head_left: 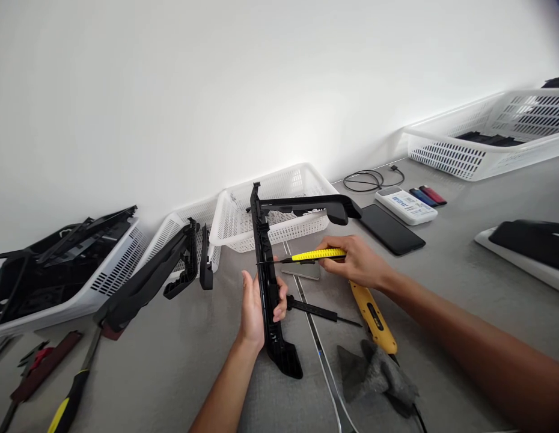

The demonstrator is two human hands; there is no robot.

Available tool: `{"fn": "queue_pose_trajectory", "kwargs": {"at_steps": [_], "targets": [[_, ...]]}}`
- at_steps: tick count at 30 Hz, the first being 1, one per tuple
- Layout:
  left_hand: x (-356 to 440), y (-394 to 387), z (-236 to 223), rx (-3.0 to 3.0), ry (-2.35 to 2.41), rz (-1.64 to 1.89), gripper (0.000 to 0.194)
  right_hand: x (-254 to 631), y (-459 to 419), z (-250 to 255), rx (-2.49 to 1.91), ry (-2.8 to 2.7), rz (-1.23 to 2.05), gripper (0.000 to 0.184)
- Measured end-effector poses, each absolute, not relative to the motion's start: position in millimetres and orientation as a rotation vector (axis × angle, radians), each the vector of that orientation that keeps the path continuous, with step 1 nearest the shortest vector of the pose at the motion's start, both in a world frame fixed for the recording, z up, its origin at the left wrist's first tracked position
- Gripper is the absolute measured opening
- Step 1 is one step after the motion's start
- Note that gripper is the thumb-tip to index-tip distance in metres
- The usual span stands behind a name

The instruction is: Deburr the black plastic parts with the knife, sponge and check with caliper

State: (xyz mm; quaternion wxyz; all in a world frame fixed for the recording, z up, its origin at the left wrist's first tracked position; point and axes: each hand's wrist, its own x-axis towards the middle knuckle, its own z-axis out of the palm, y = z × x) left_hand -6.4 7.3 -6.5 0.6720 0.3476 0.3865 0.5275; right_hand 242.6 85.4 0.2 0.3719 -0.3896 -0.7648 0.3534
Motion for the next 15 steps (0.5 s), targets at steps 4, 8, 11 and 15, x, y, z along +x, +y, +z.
{"fn": "queue_pose_trajectory", "kwargs": {"at_steps": [4,8,11,15], "targets": [[-6.2,7.5,-6.8,0.796,0.877,1.197,0.070,240.3,83.6,-1.6,-1.038,-1.936,0.868,0.014],[-6.4,7.7,-7.1,0.781,0.880,1.197,0.074,240.0,82.5,-0.9,-1.029,-1.928,0.908,0.014],[-6.8,7.9,-6.6,0.782,0.892,1.199,0.076,240.1,82.3,0.3,-1.069,-1.909,0.930,0.015],[-6.6,7.9,-6.2,0.781,0.885,1.202,0.074,240.9,82.5,2.2,-1.074,-1.867,0.912,0.018]]}}
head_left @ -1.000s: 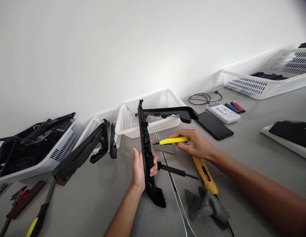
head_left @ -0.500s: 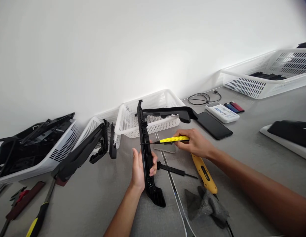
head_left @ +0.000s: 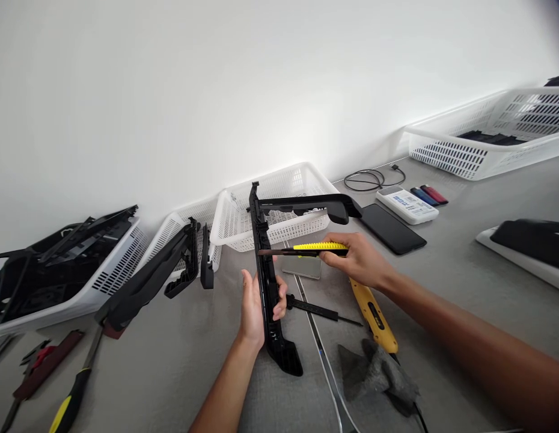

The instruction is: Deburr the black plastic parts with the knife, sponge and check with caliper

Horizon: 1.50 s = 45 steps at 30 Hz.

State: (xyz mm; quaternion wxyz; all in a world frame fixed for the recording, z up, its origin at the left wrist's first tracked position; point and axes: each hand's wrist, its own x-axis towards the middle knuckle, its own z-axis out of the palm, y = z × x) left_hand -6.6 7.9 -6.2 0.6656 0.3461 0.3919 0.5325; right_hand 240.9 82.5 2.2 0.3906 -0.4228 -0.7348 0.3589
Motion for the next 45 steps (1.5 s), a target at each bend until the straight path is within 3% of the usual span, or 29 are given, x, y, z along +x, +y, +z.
{"fn": "queue_pose_trajectory", "kwargs": {"at_steps": [45], "targets": [[-6.5,8.1,-5.7,0.784,0.882,1.192,0.072,238.3,84.6,-6.0,-1.040,-1.835,1.035,0.021]]}}
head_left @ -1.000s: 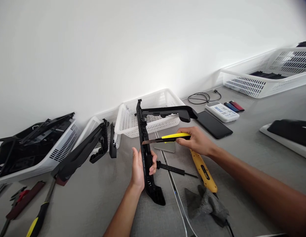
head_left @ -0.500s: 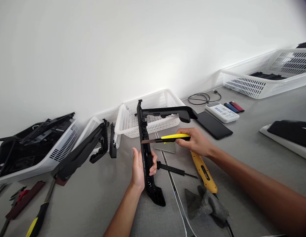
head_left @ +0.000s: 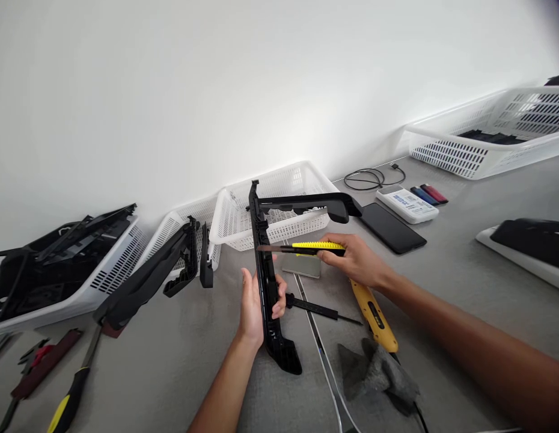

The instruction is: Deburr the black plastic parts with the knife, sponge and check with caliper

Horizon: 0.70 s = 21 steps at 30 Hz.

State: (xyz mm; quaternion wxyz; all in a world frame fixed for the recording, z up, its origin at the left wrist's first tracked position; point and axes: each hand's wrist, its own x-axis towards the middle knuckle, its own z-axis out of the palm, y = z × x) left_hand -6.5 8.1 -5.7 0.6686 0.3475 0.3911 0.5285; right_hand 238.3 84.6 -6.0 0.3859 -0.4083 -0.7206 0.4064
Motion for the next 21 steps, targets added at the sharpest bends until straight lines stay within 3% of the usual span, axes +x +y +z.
{"fn": "queue_pose_trajectory", "kwargs": {"at_steps": [6,16,21], "targets": [[-6.6,7.7,-9.5,0.761,0.854,1.165,0.070,240.0,86.6,-6.2,-1.017,-1.909,1.157,0.021],[-4.6,5.5,-10.2,0.746,0.802,1.158,0.080,236.5,89.1,-18.9,-1.085,-1.883,0.628,0.028],[-5.1,5.5,-10.2,0.742,0.802,1.153,0.082,240.1,93.3,-25.2,-0.995,-1.932,0.591,0.040]]}}
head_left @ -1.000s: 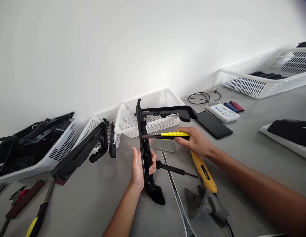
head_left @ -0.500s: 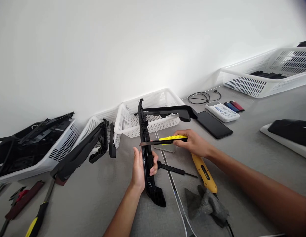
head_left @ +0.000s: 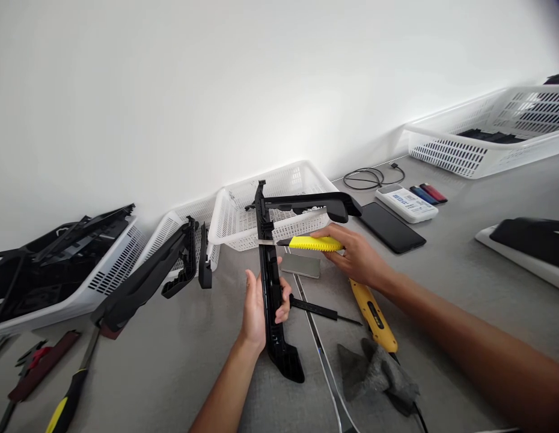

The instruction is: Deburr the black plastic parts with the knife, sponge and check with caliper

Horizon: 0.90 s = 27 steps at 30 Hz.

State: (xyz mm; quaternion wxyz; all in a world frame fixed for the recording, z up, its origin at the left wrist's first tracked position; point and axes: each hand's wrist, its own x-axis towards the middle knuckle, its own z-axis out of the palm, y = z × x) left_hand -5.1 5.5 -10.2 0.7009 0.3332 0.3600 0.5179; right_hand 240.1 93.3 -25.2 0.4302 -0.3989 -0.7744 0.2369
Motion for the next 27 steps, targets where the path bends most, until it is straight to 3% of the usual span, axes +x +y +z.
{"fn": "queue_pose_trajectory", "kwargs": {"at_steps": [27], "targets": [[-5.7,5.3,-10.0,0.746,0.805,1.148,0.080,242.8,91.6,-11.0,-1.093,-1.790,0.640,0.032]]}}
